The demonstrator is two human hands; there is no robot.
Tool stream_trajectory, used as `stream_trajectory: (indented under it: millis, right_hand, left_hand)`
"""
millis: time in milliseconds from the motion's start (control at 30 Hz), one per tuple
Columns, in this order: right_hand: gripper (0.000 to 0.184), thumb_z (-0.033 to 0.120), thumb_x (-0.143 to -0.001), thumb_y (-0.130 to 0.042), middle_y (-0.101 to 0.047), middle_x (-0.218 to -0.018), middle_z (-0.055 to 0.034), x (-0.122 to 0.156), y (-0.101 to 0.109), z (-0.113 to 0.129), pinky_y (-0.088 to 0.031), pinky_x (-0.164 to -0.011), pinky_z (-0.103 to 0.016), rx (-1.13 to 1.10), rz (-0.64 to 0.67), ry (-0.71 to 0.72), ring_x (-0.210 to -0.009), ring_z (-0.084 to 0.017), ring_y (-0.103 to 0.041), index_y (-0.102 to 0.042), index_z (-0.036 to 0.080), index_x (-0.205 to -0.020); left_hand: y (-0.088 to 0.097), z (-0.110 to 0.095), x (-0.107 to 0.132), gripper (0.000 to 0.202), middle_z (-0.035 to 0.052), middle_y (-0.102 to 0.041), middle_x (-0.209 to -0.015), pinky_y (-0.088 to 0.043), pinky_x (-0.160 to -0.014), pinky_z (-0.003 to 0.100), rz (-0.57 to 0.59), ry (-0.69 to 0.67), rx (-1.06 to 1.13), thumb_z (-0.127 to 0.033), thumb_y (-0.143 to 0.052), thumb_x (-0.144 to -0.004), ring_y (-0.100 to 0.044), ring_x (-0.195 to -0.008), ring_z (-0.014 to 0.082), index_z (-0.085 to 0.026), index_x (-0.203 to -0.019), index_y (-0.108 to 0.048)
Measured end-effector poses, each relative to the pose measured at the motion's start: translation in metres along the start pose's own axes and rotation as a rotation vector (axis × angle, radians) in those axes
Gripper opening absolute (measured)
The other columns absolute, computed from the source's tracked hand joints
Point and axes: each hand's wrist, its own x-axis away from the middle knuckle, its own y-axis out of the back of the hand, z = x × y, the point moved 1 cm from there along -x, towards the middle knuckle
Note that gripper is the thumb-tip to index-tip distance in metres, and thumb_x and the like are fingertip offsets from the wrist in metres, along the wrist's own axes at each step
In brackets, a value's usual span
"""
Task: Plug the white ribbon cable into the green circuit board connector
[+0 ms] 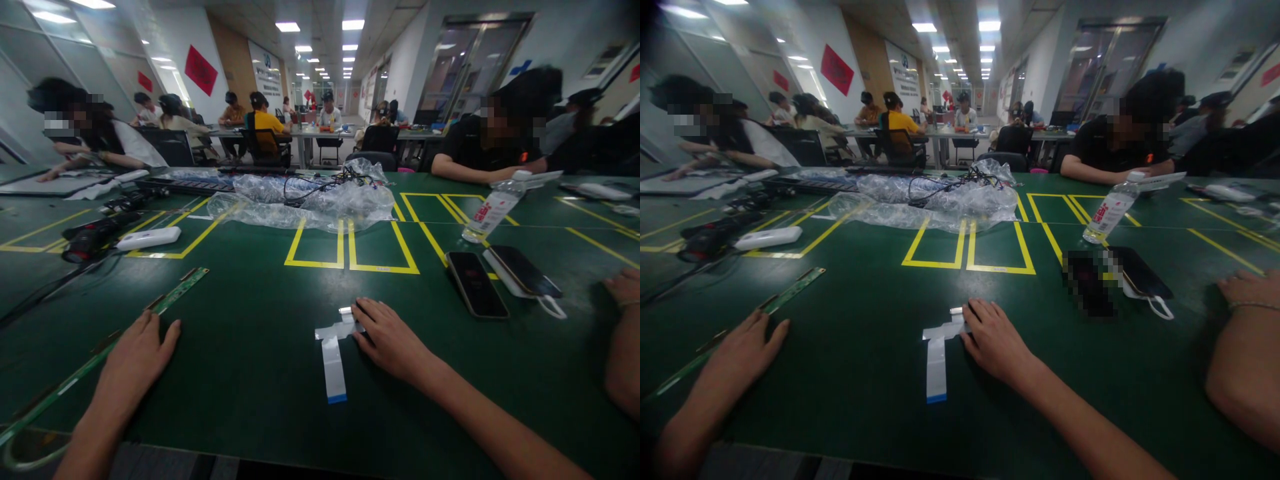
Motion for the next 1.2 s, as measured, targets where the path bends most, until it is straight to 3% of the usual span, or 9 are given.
stream_trajectory:
  millis: [67, 133, 400, 567, 733, 900, 1200]
  right_hand:
    - [0.054, 0.038, -0.097, -0.048, -0.042, -0.154, -0.0152, 0.001, 0.001, 0.0, -0.029, -0.116, -0.057, -0.001, -0.007, 0.004, -0.142, -0.032, -0.037, -0.045, 0.017, -0.147]
    - [0.054, 0.038, -0.097, -0.048, -0.042, -0.153, -0.0156, 0.002, 0.002, 0.0, -0.03, -0.115, -0.056, 0.006, -0.006, 0.004, -0.142, -0.032, -0.037, -0.046, 0.017, -0.147]
    - [0.055, 0.038, -0.097, -0.047, -0.041, -0.154, -0.0172, 0.002, 0.006, 0.002, -0.031, -0.115, -0.055, 0.054, 0.024, 0.002, -0.142, -0.033, -0.037, -0.045, 0.016, -0.147]
    - [0.056, 0.038, -0.096, -0.049, -0.035, -0.157, -0.0178, 0.001, 0.003, 0.0, -0.025, -0.117, -0.057, 0.068, -0.017, 0.012, -0.146, -0.034, -0.028, -0.045, 0.016, -0.147]
    - [0.061, 0.045, -0.098, -0.046, -0.029, -0.16, -0.017, 0.001, 0.0, -0.004, -0.02, -0.118, -0.057, 0.036, 0.014, 0.007, -0.148, -0.034, -0.021, -0.038, 0.017, -0.151]
    - [0.064, 0.049, -0.097, -0.045, -0.027, -0.16, -0.0178, -0.002, -0.003, -0.001, -0.017, -0.119, -0.055, 0.017, 0.038, -0.009, -0.149, -0.033, -0.019, -0.036, 0.017, -0.152]
    - [0.068, 0.053, -0.096, -0.046, -0.021, -0.162, -0.0172, -0.008, -0.01, 0.007, -0.013, -0.118, -0.06, 0.001, 0.041, -0.047, -0.15, -0.036, -0.013, -0.032, 0.021, -0.154]
  left_hand:
    - [0.001, -0.015, 0.002, 0.069, 0.0184, -0.057, -0.14, -0.039, -0.112, 0.054, 0.019, 0.002, 0.022, -0.052, -0.029, -0.091, -0.047, -0.135, 0.0379, -0.003, -0.134, -0.053]
    - [0.004, -0.042, 0.006, 0.072, 0.0206, -0.051, -0.146, -0.036, -0.115, 0.052, 0.051, -0.095, 0.038, -0.053, -0.029, -0.092, -0.047, -0.136, 0.0356, -0.001, -0.136, -0.052]
    - [0.032, -0.205, 0.008, 0.056, 0.0119, -0.045, -0.152, -0.035, -0.116, 0.049, 0.189, -0.646, 0.152, -0.045, -0.034, -0.099, -0.041, -0.141, 0.0285, -0.015, -0.143, -0.05]
    - [0.038, -0.27, -0.004, 0.043, 0.0145, -0.054, -0.143, -0.043, -0.108, 0.047, 0.186, -0.852, 0.202, -0.032, -0.042, -0.098, -0.049, -0.131, 0.0294, -0.015, -0.134, -0.057]
    - [0.039, -0.29, -0.006, 0.032, 0.0094, -0.062, -0.132, -0.048, -0.098, 0.043, 0.144, -0.92, 0.271, -0.026, -0.046, -0.097, -0.056, -0.113, 0.0265, -0.02, -0.122, -0.065]
    - [0.035, -0.283, -0.012, 0.029, 0.0041, -0.061, -0.135, -0.049, -0.094, 0.042, 0.138, -0.919, 0.362, -0.026, -0.052, -0.096, -0.055, -0.109, 0.0245, -0.025, -0.121, -0.066]
    - [0.035, -0.276, -0.018, 0.021, 0.0053, -0.068, -0.124, -0.05, -0.088, 0.039, 0.152, -0.899, 0.478, -0.025, -0.058, -0.093, -0.057, -0.102, 0.0222, -0.021, -0.11, -0.069]
